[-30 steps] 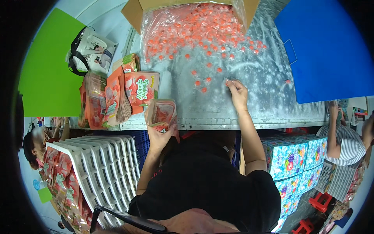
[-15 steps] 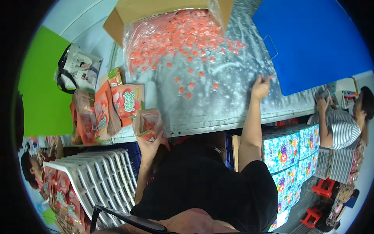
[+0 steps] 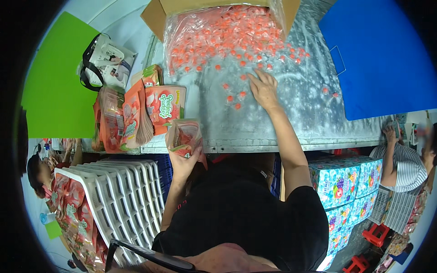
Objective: Packaging small pink candies from a bulk box into individual plastic bags.
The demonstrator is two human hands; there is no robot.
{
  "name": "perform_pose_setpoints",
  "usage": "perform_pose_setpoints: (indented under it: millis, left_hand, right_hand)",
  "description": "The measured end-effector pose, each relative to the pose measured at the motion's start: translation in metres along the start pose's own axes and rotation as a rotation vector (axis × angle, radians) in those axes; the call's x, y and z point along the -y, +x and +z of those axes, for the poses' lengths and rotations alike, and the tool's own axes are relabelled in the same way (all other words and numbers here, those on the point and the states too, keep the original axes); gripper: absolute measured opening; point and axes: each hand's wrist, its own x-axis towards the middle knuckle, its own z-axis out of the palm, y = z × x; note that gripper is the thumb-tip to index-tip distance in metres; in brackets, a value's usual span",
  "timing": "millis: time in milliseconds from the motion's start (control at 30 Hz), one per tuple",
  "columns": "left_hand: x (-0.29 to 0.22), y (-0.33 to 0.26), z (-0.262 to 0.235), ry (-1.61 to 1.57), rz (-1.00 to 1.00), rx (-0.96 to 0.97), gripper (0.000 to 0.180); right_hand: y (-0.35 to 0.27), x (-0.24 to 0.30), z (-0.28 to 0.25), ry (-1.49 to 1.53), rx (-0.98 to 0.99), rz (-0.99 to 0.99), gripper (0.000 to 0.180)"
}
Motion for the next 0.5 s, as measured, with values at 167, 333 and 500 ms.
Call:
perform_pose_setpoints:
  millis: [167,333,500]
  left_hand:
    - [0.009,-0.003,-0.001,-0.013,-0.02,-0.01,0.098]
    - [0.008,-0.003,0.002,-0.081,-0.036,-0.009,0.097]
    - [0.01,-0.003,0.001,-0.051,-0.026,0.01,0.097]
  right_hand:
    - [0.01,0.015,0.012,0.223,0.115,0.075,0.05]
    - [0.002,0.029,0.004,0.092,0.219,0.004,0.059]
    - [-0.008,0.027,-0.008,0.097,0.172,0.001,0.06]
